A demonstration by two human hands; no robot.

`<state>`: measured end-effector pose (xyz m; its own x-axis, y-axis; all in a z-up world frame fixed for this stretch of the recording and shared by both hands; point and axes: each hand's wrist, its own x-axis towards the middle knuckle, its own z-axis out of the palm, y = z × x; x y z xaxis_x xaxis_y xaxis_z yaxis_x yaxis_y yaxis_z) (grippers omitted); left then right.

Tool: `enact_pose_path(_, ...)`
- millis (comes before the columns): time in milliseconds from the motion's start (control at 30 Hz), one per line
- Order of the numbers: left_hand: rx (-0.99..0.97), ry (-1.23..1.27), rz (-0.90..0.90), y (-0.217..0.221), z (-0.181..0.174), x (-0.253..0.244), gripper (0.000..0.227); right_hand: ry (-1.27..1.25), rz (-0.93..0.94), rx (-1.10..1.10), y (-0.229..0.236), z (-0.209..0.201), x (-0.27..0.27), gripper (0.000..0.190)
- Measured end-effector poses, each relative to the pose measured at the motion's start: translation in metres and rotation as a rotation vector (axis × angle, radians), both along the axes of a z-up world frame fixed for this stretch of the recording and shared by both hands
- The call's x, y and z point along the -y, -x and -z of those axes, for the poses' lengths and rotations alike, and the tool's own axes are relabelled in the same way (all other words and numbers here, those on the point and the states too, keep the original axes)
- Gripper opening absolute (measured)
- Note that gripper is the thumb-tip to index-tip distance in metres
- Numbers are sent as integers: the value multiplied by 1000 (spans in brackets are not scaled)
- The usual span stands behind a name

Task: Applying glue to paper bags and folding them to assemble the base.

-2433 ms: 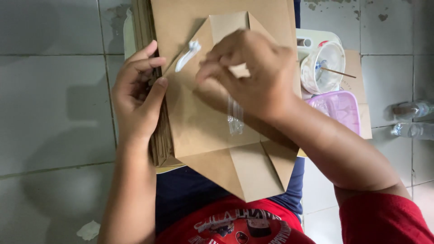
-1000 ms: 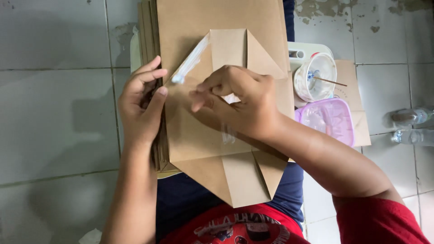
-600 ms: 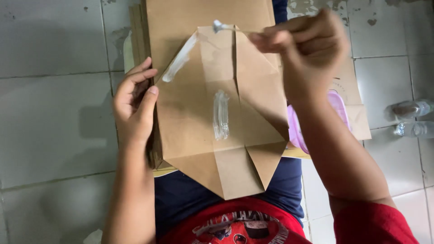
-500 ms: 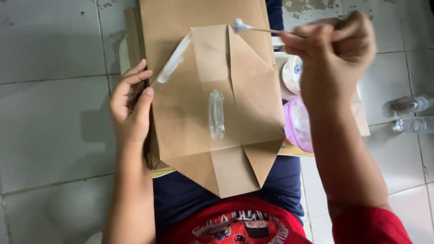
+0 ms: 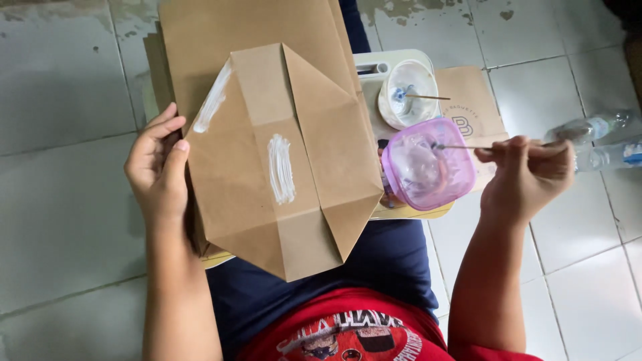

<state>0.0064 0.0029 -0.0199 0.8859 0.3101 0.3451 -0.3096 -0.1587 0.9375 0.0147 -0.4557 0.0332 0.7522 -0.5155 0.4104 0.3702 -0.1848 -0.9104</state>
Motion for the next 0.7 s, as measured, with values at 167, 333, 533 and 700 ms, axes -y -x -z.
enact_pose_path(167,-16,-10,-9,0,2,-2,26,80,-19,-58,7,10,1,34)
enact_pose_path(333,-17,-13,-2,0,4,-2,27,221,25,-190,3,12,-9,35)
enact_pose_path(533,-26,8,-6,0,3,-3,29,246,-118,-157,-2,25,-4,38)
enact_pose_path(700,-66,-41,-24,1,-3,-1,27,288,-6,-90,-6,23,2,38)
